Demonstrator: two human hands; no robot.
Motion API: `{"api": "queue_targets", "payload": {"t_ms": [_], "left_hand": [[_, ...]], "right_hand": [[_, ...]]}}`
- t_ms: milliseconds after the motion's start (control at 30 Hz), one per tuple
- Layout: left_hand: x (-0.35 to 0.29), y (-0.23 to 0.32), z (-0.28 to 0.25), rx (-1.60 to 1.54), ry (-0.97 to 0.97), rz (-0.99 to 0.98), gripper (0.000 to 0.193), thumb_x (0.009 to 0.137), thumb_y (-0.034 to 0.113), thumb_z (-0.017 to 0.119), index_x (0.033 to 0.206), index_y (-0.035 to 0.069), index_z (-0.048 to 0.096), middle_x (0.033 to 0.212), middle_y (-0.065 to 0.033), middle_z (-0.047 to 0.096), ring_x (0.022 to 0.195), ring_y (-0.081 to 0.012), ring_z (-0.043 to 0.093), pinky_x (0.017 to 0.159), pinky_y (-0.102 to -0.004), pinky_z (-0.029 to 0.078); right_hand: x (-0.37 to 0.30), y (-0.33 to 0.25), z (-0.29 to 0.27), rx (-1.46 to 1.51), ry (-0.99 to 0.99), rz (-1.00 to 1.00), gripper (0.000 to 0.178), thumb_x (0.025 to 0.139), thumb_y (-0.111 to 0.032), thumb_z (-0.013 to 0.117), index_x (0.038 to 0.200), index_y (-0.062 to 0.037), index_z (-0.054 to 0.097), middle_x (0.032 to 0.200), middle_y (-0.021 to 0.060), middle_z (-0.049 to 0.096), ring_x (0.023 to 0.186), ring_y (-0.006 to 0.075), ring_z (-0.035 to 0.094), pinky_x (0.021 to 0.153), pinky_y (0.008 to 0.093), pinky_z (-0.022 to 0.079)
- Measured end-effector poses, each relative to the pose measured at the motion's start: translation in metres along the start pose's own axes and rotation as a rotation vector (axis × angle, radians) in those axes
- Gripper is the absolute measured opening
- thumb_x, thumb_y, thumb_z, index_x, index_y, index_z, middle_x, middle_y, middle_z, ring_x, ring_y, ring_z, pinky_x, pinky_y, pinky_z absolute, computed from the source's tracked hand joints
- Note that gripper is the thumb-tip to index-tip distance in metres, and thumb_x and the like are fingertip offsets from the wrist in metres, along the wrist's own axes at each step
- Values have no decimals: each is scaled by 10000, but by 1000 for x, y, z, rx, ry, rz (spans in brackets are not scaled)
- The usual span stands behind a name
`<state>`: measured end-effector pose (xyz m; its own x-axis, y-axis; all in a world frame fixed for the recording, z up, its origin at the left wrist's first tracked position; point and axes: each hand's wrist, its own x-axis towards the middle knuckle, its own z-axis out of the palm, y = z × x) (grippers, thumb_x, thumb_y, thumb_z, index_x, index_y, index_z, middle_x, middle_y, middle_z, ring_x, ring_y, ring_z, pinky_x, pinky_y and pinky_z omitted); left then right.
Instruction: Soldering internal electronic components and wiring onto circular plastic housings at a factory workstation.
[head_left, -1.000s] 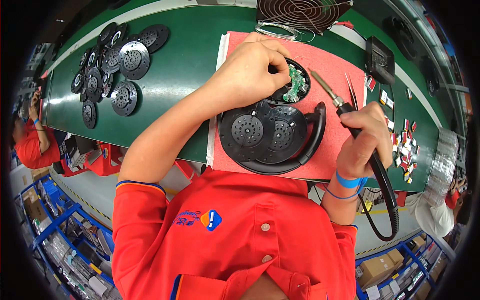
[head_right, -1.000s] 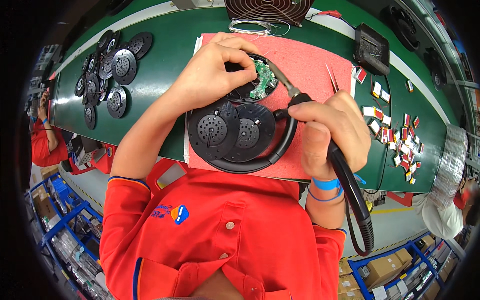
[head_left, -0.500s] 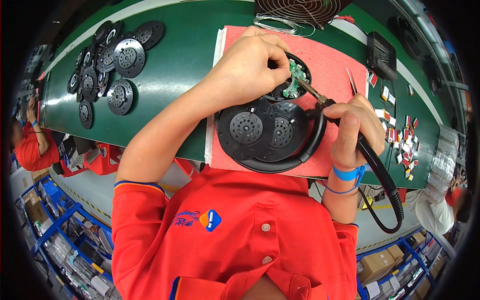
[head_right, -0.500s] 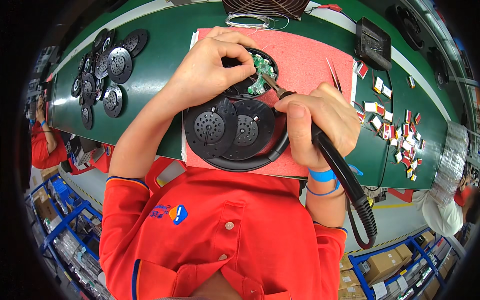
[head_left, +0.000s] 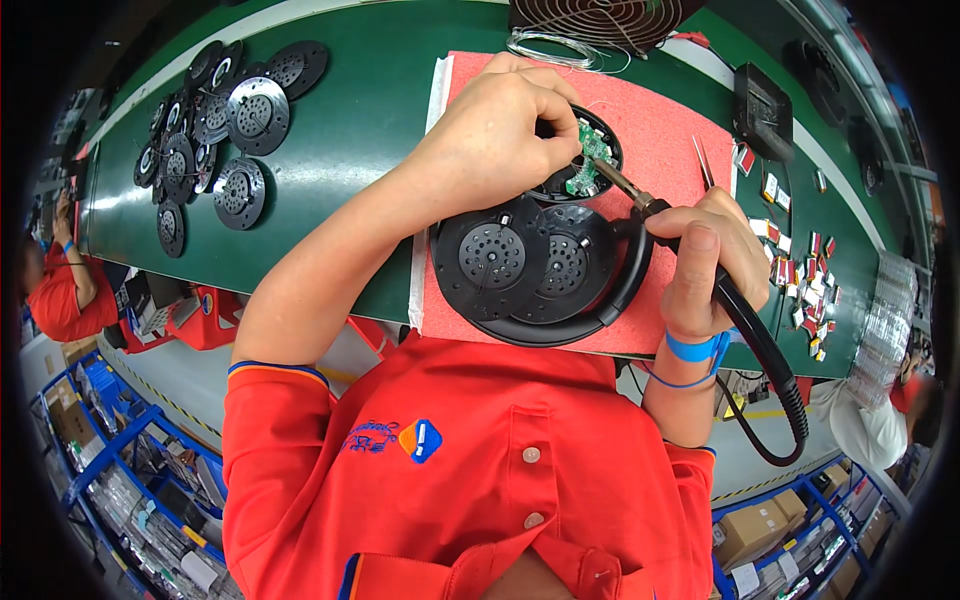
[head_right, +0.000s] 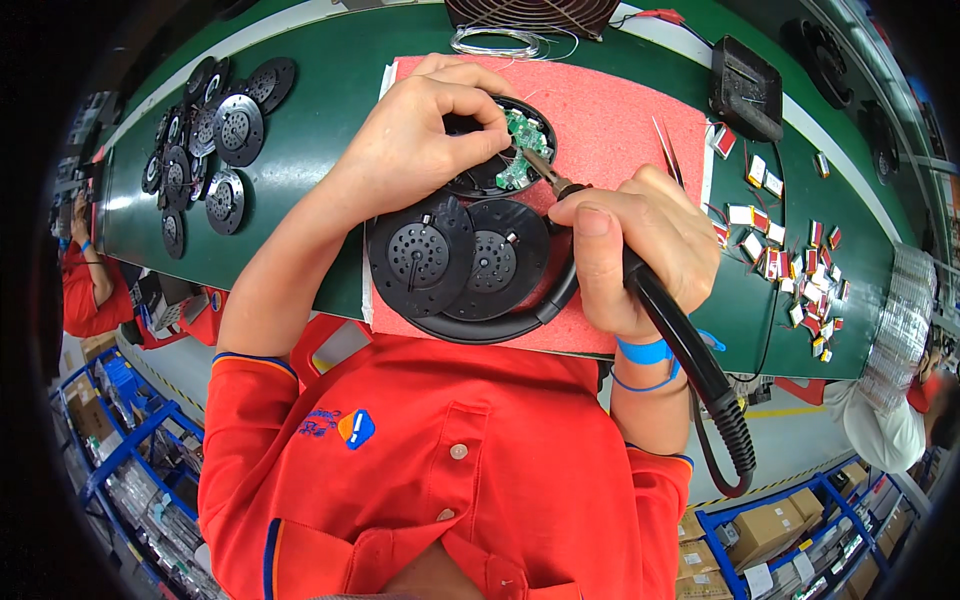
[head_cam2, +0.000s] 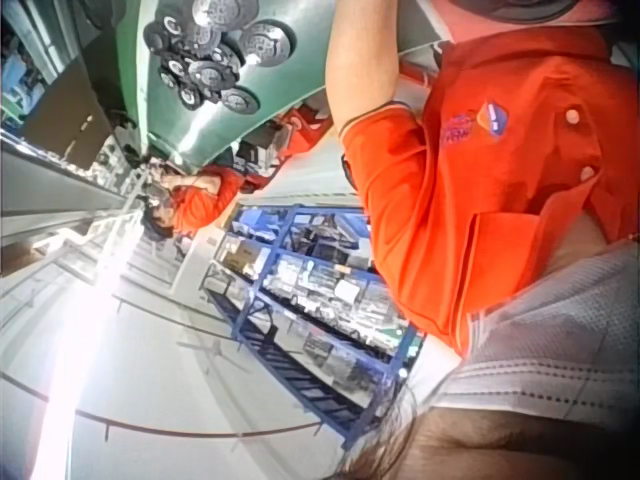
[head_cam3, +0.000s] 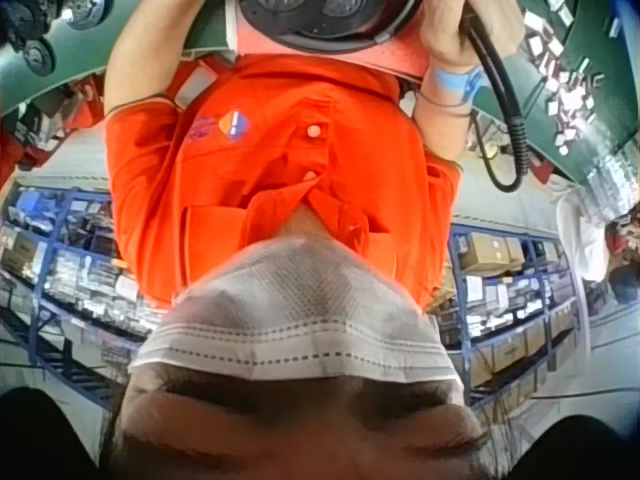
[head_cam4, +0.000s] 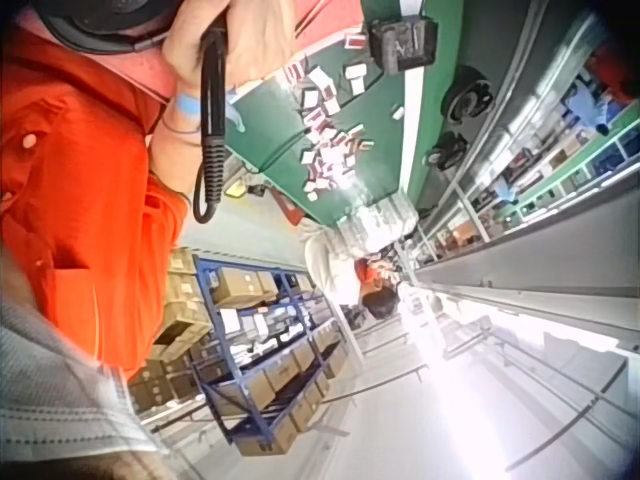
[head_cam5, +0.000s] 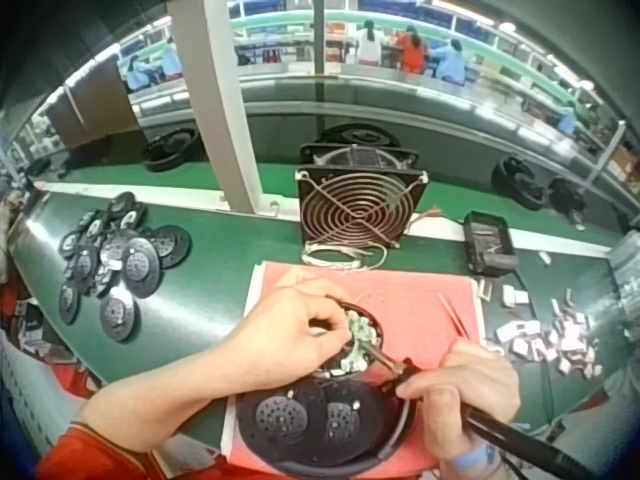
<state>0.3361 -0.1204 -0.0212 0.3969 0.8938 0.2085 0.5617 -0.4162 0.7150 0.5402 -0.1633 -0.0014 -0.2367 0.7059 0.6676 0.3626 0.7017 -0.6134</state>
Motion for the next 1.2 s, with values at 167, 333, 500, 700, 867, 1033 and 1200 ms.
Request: {"api": "queue_targets", "payload": {"t_ms": [167,333,500,700,867,1033,1200], "left_hand": [[-1,0,-2,-3,2,1,98,734,115,653,754,21,664,1007,-66,634,1000,-245,525,934,-349,368],[0,1,-1,-3,-6,-19,101,737,123,659,759,25,669,1023,-66,632,1029,-249,512,940,-352,366],[-1,1,-1,-3,3,-20,101,738,124,662,761,26,672,1029,-69,632,1033,-249,510,940,-351,370],[1,-4,0,-47,60,72,103,686,108,638,721,16,670,900,-83,654,934,-299,522,872,-367,416],[3,-3,-4,-96,-6,30,105,698,114,653,733,18,672,890,-79,649,955,-288,507,876,-368,408],[3,-3,-6,-77,-31,42,111,708,119,665,753,19,678,902,-82,642,979,-291,497,877,-370,413],[5,3,-14,7,-158,-8,110,764,147,668,786,41,683,1100,-76,616,1081,-249,498,951,-345,373]], "right_hand": [[1,-3,-1,-6,-1,-4,171,816,-70,573,671,0,632,586,61,600,453,156,448,435,275,333],[-1,2,-4,46,51,-46,230,855,-90,546,666,19,622,598,67,615,451,154,447,434,268,330],[-1,-9,0,-33,28,82,389,911,-218,491,628,31,586,561,96,566,502,168,464,485,288,335],[-1,-9,-2,-24,27,68,373,902,-200,492,632,37,591,560,98,566,502,168,463,481,285,333],[0,-4,-2,3,24,30,287,868,-130,522,640,23,606,568,78,584,470,158,450,452,278,328],[1,-3,-2,18,18,-25,220,838,-61,547,638,3,613,574,55,601,437,151,438,422,271,330],[0,-3,-2,6,6,-23,203,825,-53,552,638,-6,615,566,50,594,431,150,433,417,272,329]]}}
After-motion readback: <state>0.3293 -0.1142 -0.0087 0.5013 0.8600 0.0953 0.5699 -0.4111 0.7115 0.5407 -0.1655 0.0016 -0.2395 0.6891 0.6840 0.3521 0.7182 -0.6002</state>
